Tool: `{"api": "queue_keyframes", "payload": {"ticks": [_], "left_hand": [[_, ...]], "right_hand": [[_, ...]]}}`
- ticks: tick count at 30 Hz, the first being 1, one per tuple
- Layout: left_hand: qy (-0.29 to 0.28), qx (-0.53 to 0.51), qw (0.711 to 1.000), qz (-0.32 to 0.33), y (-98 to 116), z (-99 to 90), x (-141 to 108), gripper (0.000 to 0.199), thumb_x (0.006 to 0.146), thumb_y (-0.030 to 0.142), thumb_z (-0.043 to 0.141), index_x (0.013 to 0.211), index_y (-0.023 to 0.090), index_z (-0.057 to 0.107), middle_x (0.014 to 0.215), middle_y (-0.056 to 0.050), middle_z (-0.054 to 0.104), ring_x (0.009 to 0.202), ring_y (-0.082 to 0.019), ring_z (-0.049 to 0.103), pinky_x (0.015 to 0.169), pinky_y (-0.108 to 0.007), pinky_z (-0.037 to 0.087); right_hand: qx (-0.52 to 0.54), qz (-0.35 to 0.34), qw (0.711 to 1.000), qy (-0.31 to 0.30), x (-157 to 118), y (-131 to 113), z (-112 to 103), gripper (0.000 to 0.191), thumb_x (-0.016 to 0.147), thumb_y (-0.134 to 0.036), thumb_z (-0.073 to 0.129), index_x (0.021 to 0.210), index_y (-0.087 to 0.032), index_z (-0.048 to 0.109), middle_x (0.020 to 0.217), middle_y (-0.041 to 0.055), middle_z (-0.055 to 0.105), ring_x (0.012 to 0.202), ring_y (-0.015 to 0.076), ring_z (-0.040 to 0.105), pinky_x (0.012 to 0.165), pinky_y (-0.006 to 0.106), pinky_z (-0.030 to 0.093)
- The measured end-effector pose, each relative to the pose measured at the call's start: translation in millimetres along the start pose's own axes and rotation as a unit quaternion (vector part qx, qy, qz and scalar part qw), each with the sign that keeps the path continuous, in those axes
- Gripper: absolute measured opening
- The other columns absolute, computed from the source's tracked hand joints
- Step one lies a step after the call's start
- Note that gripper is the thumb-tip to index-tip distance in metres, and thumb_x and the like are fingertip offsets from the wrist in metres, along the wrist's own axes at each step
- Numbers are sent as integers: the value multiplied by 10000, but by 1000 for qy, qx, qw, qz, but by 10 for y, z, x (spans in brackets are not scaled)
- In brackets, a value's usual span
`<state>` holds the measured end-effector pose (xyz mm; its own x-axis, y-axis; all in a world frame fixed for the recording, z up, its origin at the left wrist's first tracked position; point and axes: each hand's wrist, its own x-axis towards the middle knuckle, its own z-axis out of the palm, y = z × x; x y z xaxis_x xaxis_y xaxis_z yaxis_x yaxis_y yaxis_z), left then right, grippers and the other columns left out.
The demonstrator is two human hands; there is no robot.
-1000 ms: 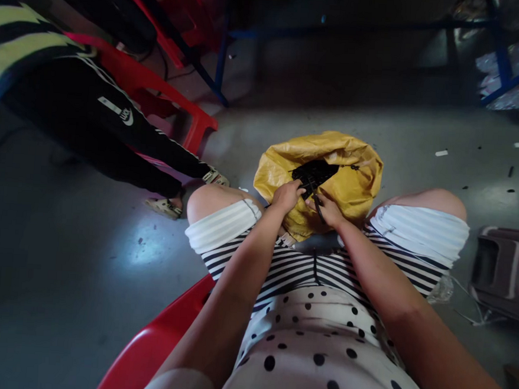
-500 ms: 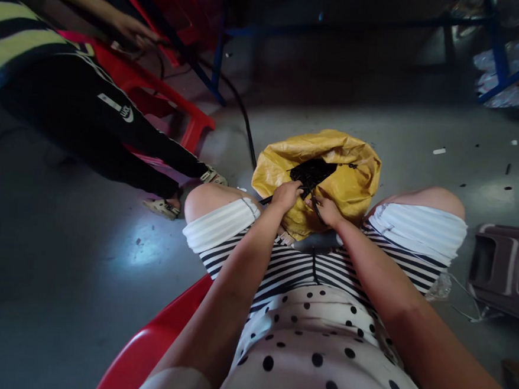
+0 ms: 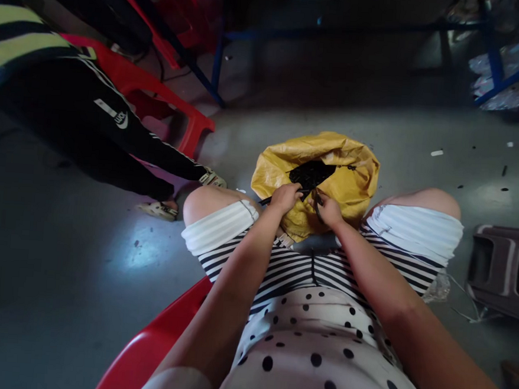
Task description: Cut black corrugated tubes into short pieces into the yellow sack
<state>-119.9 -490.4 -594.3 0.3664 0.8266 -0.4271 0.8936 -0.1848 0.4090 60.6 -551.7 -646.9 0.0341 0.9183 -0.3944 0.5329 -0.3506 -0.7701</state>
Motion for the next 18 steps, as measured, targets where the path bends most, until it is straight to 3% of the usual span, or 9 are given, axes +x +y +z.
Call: {"api": "queue_keyframes", "payload": {"ticks": [4, 7, 10, 15, 18], "left_hand": [[-23, -29, 996, 75, 102, 28, -47, 273, 999, 304, 577, 1231, 248, 709, 1254, -72, 736, 1185, -248, 662, 996, -318, 492], [-43, -38, 997, 55, 105, 21, -54, 321, 980, 294, 605, 1287, 246, 686, 1272, -81, 733, 1188, -261, 665, 989, -330, 503], [-3, -14, 1000, -15, 44, -28, -29, 346, 984, 240, 570, 1312, 230, 678, 1287, -112, 725, 1201, -283, 660, 995, -357, 505], [70, -17, 996, -62, -20, -108, 2, 345, 991, 223, 538, 1303, 245, 683, 1331, -98, 703, 1247, -263, 633, 1033, -339, 486], [94, -27, 992, -80, -8, -140, -4, 345, 987, 237, 553, 1310, 236, 674, 1327, -97, 701, 1255, -256, 623, 1044, -331, 478]], "right_hand": [[219, -4, 976, 16, 106, 13, -8, 506, 676, -547, 775, 1018, -198, 644, 769, -13, 615, 686, 154, 543, 657, 271, 438], [296, 19, 954, 43, 141, -8, -47, 606, 633, -510, 789, 1116, -206, 585, 762, -42, 575, 642, 125, 496, 609, 251, 414], [267, 44, 960, 76, 117, -26, -73, 596, 683, -527, 766, 1146, -221, 549, 711, -65, 519, 607, 119, 455, 570, 241, 374], [172, 69, 982, 31, 54, -17, 9, 717, 625, -545, 839, 1146, -224, 464, 746, -72, 527, 641, 127, 482, 608, 251, 400], [175, 78, 981, 27, 49, -24, 49, 720, 594, -592, 841, 1077, -238, 442, 745, -81, 509, 630, 126, 475, 599, 254, 392]]}}
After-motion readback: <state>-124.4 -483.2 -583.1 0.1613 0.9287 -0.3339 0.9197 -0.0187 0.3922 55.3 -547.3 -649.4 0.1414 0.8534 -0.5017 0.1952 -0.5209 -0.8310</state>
